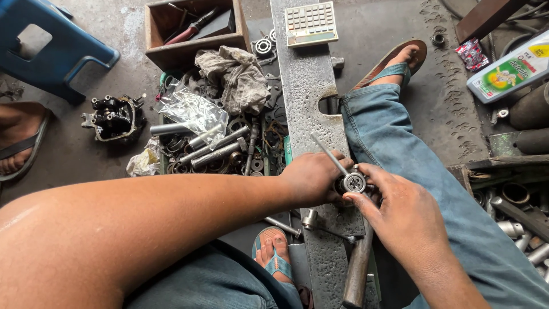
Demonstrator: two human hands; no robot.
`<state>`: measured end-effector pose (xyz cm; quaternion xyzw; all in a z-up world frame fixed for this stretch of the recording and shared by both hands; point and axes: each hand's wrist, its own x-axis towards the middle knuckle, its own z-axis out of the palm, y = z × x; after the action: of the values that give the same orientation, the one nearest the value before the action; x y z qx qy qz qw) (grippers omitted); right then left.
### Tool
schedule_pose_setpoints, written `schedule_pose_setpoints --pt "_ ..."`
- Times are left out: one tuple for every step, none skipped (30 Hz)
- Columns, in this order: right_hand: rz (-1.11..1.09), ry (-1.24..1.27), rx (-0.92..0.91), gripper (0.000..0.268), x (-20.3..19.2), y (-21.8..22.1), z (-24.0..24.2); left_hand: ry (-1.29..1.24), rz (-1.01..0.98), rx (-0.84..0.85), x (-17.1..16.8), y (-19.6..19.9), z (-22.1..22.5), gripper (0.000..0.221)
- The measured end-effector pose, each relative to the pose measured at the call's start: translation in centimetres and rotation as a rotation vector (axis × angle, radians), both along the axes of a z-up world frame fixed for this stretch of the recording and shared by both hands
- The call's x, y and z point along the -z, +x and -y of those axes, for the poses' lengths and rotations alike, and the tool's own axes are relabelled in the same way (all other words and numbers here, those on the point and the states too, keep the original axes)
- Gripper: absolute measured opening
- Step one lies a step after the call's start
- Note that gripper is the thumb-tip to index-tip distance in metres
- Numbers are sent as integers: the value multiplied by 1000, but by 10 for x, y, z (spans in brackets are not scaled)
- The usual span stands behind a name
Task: The recorder is repairing a motorcycle engine part, specifically using a tap and die tool to clean or create threads on a crankshaft.
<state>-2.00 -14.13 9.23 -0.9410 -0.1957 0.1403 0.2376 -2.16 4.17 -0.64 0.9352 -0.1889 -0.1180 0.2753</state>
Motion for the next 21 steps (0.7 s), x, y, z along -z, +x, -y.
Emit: schedule_pose_setpoints --pt "-38 -35 50 60 -1 -1 -2 -11 5 -4 -3 0 0 70" --pt "-39 -36 49 60 1 -2 -3 -11 3 -5 -1 0 0 70" --pt "-65 -46 84 60 2 -3 -4 3 2 -3 0 0 0 68" --pt "-90 -56 118 61 4 -3 -5 17 1 -2 1 0 0 67" --pt "-90 -56 118 61 6 -3 -4 17 1 -2 -3 1 1 67" --pt "-70 -47 111 64 8 -4 -3 45 -28 4 -7 2 1 65" --pt "-51 -39 104 68 10 -4 -2 72 -58 9 -11 3 2 64" --pt "-52 -40 103 68 5 -4 -3 71 -58 9 -9 3 2 64" --pt "-51 -37 97 72 1 -4 -4 77 -48 11 -7 2 2 63" --pt "-49 -34 90 76 -3 -3 -6 83 -37 13 -5 2 2 62" --pt "-50 -33 89 76 -2 -2 -3 84 -38 12 -6 2 2 62" --pt "-50 -6 69 74 -1 -1 -1 79 -24 21 -7 2 2 63" --pt "-50 19 49 72 0 0 2 73 -11 30 -7 2 2 64" --pt "-51 19 48 72 1 0 3 73 -12 29 -6 1 2 64" --pt "-67 64 35 68 2 1 5 76 -13 24 -4 1 2 63" --pt "-83 110 23 64 2 2 7 78 -15 20 -2 1 2 62" --pt "-83 110 23 64 0 2 5 78 -14 19 -4 1 2 62" --pt "-147 96 64 62 -3 3 3 76 -34 18 -6 2 2 64" --pt "-212 84 104 60 -5 3 1 75 -55 16 -9 2 1 66" --pt "-212 84 103 60 -6 2 0 75 -55 15 -11 1 1 66" --pt "-237 82 136 57 -6 1 -2 85 -71 13 -13 1 1 67"
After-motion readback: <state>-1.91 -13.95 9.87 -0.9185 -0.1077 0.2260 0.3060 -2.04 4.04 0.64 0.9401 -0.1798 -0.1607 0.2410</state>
